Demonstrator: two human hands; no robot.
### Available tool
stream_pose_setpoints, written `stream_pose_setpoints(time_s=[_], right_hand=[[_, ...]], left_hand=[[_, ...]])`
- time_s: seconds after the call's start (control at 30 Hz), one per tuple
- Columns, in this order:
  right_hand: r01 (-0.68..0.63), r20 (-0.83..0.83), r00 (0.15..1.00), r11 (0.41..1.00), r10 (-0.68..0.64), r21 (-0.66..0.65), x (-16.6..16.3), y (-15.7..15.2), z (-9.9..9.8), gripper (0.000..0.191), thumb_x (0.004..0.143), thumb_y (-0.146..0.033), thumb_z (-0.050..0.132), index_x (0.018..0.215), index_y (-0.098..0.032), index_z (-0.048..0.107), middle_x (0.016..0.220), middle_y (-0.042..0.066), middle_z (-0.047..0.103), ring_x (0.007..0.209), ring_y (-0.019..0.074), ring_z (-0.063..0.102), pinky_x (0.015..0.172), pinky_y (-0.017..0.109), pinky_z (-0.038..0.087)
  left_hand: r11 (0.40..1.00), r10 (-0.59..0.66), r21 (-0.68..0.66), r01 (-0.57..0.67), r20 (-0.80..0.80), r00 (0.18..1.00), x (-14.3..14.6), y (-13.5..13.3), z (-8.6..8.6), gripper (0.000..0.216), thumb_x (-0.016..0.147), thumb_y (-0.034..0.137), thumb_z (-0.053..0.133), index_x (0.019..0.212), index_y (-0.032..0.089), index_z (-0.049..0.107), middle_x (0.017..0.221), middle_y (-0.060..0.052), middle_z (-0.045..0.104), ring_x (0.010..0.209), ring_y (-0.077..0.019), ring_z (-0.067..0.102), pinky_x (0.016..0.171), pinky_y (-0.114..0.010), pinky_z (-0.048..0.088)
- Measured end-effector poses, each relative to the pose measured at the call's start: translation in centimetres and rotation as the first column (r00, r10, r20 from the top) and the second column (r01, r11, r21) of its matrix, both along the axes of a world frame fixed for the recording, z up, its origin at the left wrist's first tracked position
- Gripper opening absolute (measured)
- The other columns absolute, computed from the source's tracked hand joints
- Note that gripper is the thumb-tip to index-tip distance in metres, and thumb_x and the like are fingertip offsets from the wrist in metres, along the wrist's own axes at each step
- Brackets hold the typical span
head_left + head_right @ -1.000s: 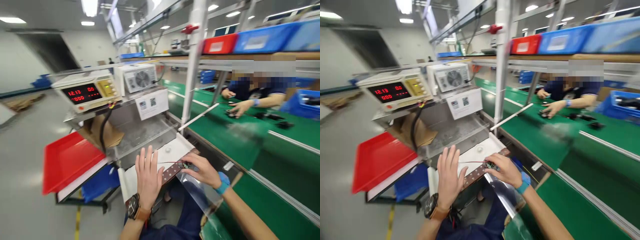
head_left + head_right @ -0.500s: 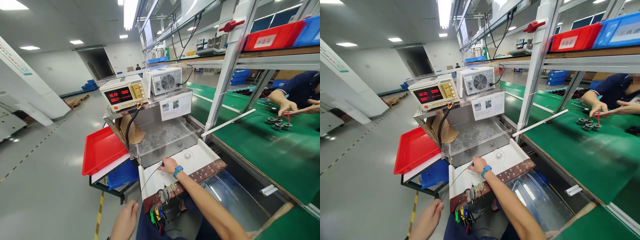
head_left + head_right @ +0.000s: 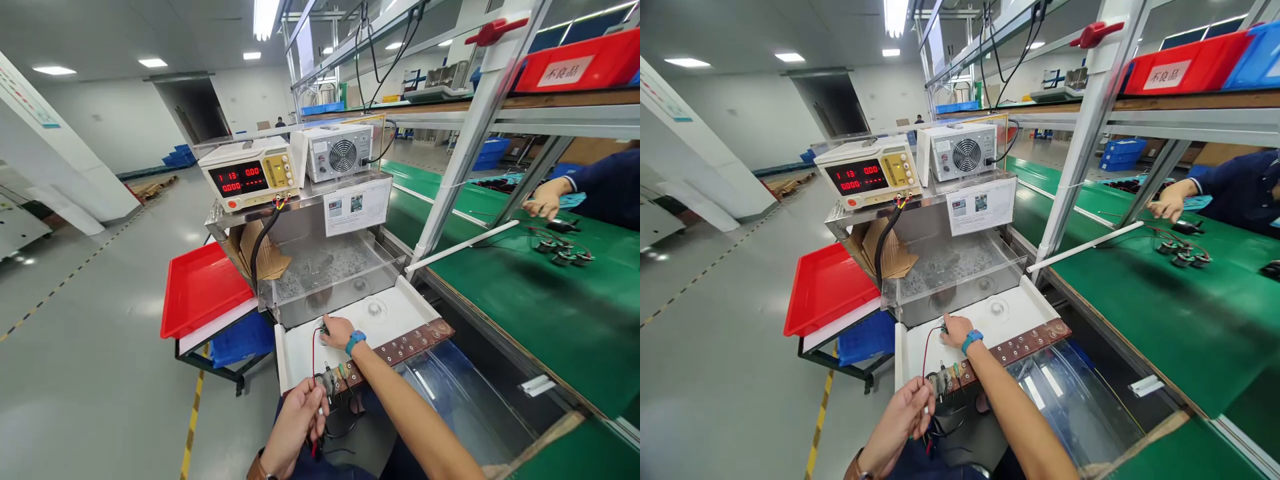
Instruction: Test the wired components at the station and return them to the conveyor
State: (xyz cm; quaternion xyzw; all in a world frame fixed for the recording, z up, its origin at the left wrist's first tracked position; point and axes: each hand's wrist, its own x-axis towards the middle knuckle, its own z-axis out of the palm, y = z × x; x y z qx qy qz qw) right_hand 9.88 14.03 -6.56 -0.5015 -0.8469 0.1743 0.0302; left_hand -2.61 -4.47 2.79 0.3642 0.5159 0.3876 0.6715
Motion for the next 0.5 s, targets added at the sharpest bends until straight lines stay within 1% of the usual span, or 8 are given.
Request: stream_pose_setpoints(time_s=[0.07, 0.1, 0.17, 0.2, 0.3, 0.37, 0.5], right_hand=[[0.001, 0.001, 1.000, 1.000, -0.001, -0.003, 0.0, 0.1, -0.1, 0.039, 0.083, -0.043, 0.054, 0.112, -0.018, 0.050, 0.102, 0.012, 0.068, 0.095, 0.0262, 0.063, 0.074, 0.030, 0.040], [0.004, 0.002, 1.000, 1.000, -0.004, -0.006, -0.1, 0.2, -0.1, 0.038, 0.083, -0.043, 0.054, 0.111, -0.018, 0.050, 0.101, 0.012, 0.068, 0.094, 0.0262, 0.063, 0.073, 0.030, 0.040], [0.010, 0.005, 1.000, 1.000, -0.010, -0.012, -0.2, 0.4, -0.2, 0.038, 0.082, -0.041, 0.054, 0.111, -0.018, 0.050, 0.099, 0.012, 0.069, 0.093, 0.0261, 0.063, 0.072, 0.030, 0.040], [0.014, 0.006, 1.000, 1.000, -0.014, -0.015, -0.3, 0.5, -0.3, 0.038, 0.081, -0.040, 0.054, 0.111, -0.017, 0.050, 0.099, 0.012, 0.069, 0.093, 0.0261, 0.064, 0.071, 0.030, 0.040], [0.028, 0.008, 1.000, 0.999, -0.028, -0.026, -0.4, 0.7, -0.5, 0.040, 0.079, -0.040, 0.055, 0.111, -0.017, 0.051, 0.097, 0.011, 0.069, 0.091, 0.0262, 0.064, 0.070, 0.030, 0.040], [0.035, 0.010, 0.999, 0.999, -0.034, -0.032, -0.3, 0.8, -0.6, 0.041, 0.078, -0.041, 0.055, 0.112, -0.017, 0.051, 0.097, 0.012, 0.069, 0.091, 0.0266, 0.064, 0.070, 0.030, 0.040], [0.039, 0.013, 0.999, 0.998, -0.039, -0.049, -0.2, 1.0, -0.6, 0.047, 0.076, -0.042, 0.057, 0.115, -0.017, 0.051, 0.098, 0.012, 0.069, 0.091, 0.0268, 0.064, 0.070, 0.030, 0.041]], left_hand=[[0.999, 0.015, 0.037, -0.016, 0.033, 0.999, 0.3, 1.2, 0.3, 0.041, 0.075, 0.056, 0.064, 0.082, 0.017, 0.052, 0.072, 0.002, 0.059, 0.048, -0.0044, 0.050, 0.043, -0.016, 0.035], [0.999, 0.022, 0.043, -0.024, 0.036, 0.999, 0.4, 1.8, 0.3, 0.041, 0.075, 0.055, 0.065, 0.083, 0.017, 0.053, 0.072, 0.001, 0.060, 0.050, -0.0054, 0.052, 0.047, -0.017, 0.038], [0.998, 0.036, 0.048, -0.036, 0.011, 0.999, 0.5, 3.3, -0.1, 0.041, 0.074, 0.055, 0.065, 0.085, 0.017, 0.054, 0.068, 0.001, 0.060, 0.052, -0.0075, 0.054, 0.051, -0.019, 0.041], [0.997, 0.048, 0.062, -0.046, -0.028, 0.998, 0.5, 4.1, -0.4, 0.042, 0.073, 0.055, 0.065, 0.086, 0.017, 0.054, 0.065, 0.001, 0.060, 0.053, -0.0089, 0.054, 0.053, -0.020, 0.042], [0.980, 0.123, 0.181, -0.087, -0.200, 0.972, 0.9, 6.3, -1.8, 0.041, 0.071, 0.056, 0.063, 0.083, 0.017, 0.059, 0.064, 0.000, 0.061, 0.060, -0.0134, 0.057, 0.058, -0.025, 0.044], [0.962, 0.170, 0.255, -0.094, -0.292, 0.941, 1.3, 7.5, -3.0, 0.036, 0.069, 0.051, 0.065, 0.076, 0.016, 0.063, 0.066, 0.000, 0.062, 0.064, -0.0149, 0.056, 0.062, -0.026, 0.043], [0.955, 0.180, 0.287, -0.074, -0.361, 0.915, 2.3, 8.7, -5.1, 0.020, 0.064, 0.037, 0.068, 0.067, 0.017, 0.068, 0.066, -0.002, 0.066, 0.067, -0.0162, 0.056, 0.069, -0.028, 0.042]])
